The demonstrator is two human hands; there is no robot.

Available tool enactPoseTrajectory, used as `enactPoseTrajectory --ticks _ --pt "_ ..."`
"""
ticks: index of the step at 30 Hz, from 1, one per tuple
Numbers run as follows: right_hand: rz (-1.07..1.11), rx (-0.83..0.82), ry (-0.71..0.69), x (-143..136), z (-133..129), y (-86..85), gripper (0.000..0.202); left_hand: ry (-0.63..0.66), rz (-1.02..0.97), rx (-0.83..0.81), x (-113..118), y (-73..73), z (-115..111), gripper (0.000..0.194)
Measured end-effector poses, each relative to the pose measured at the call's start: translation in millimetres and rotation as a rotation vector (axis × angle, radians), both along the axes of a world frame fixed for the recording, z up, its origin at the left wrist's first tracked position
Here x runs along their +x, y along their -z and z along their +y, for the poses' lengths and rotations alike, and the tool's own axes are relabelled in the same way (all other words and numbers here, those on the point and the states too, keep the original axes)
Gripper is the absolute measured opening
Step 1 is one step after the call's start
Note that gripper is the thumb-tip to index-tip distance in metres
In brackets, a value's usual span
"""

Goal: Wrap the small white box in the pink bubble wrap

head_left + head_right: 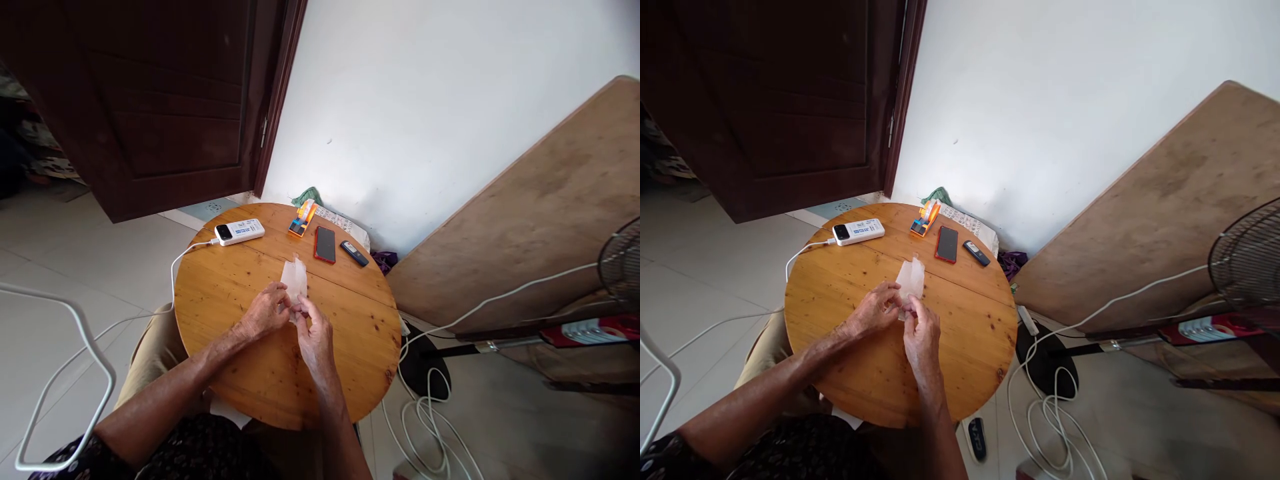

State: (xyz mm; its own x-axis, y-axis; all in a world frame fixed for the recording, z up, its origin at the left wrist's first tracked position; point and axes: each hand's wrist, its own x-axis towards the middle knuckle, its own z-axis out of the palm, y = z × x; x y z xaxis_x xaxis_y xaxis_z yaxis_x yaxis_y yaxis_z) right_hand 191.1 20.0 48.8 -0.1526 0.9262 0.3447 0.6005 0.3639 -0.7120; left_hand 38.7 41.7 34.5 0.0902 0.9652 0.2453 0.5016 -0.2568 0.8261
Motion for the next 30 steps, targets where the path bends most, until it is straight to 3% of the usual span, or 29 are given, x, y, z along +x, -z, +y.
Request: enactPoseTrajectory --ticks 4,9,17,24,30 --pt "-0.056 0.059 0.027 -1.9 -2.0 3.4 0.043 0.016 -0.031 -0.044 -0.1 -7.0 -1.4 0.008" --pt "-0.095 0.123 0.083 -5.0 -8.3 11.1 0.052 -0.071 0.074 -0.074 6.3 -11.4 0.3 0.020" --pt "0.047 0.103 0.078 -5.2 -15.1 8.1 0.056 -0.033 0.206 -0.118 7.3 -13.9 2.7 0.008" --pt "0.115 0.040 0.200 15.6 -3.6 12.7 0.032 -0.105 0.270 -0.082 13.3 -14.3 -2.1 0.012" --pt "0.105 -0.038 0.114 20.9 21.7 16.1 0.027 -0.115 0.312 -0.050 17.5 -15.8 -6.7 0.008"
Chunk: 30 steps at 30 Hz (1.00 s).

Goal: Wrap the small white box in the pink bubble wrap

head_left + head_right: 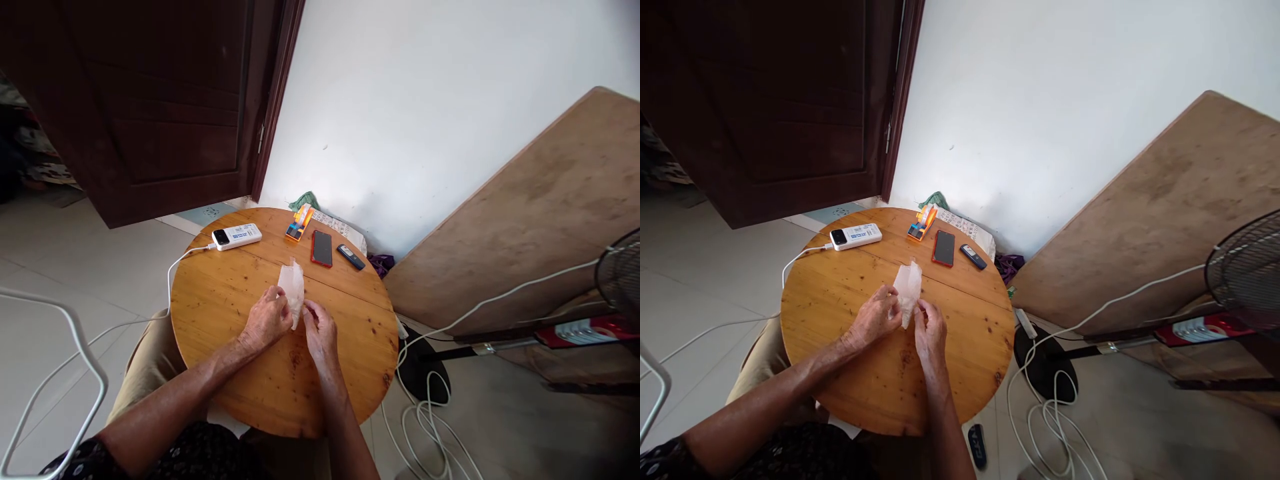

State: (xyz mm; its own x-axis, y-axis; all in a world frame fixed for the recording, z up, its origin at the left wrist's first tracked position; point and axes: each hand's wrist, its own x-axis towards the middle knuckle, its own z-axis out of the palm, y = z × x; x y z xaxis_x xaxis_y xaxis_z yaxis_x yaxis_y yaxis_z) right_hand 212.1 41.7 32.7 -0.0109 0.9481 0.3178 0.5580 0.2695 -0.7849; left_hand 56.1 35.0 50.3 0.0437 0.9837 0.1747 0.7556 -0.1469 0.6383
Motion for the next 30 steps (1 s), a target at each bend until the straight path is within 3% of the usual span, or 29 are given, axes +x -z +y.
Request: enactPoseTrajectory --ticks 6,12,18,21,30 --pt "0.005 0.095 -0.067 -9.1 6.1 0.1 0.027 0.033 -0.045 -0.028 -1.5 4.3 4.3 0.007" --pt "-0.010 0.127 -0.049 -10.8 2.7 0.4 0.029 0.070 -0.055 -0.025 -4.5 7.7 11.7 0.019" --pt "-0.187 -0.034 0.047 -15.8 8.9 -17.8 0.030 0.120 -0.027 -0.048 -5.7 5.6 15.9 0.020" --pt "-0.285 -0.107 0.053 -18.5 13.5 -25.9 0.020 0.136 -0.032 -0.049 -6.0 5.6 15.9 0.020" --pt "-0.312 0.188 0.052 -20.5 11.3 -12.4 0.020 0.131 -0.010 -0.043 -4.5 7.5 17.2 0.026"
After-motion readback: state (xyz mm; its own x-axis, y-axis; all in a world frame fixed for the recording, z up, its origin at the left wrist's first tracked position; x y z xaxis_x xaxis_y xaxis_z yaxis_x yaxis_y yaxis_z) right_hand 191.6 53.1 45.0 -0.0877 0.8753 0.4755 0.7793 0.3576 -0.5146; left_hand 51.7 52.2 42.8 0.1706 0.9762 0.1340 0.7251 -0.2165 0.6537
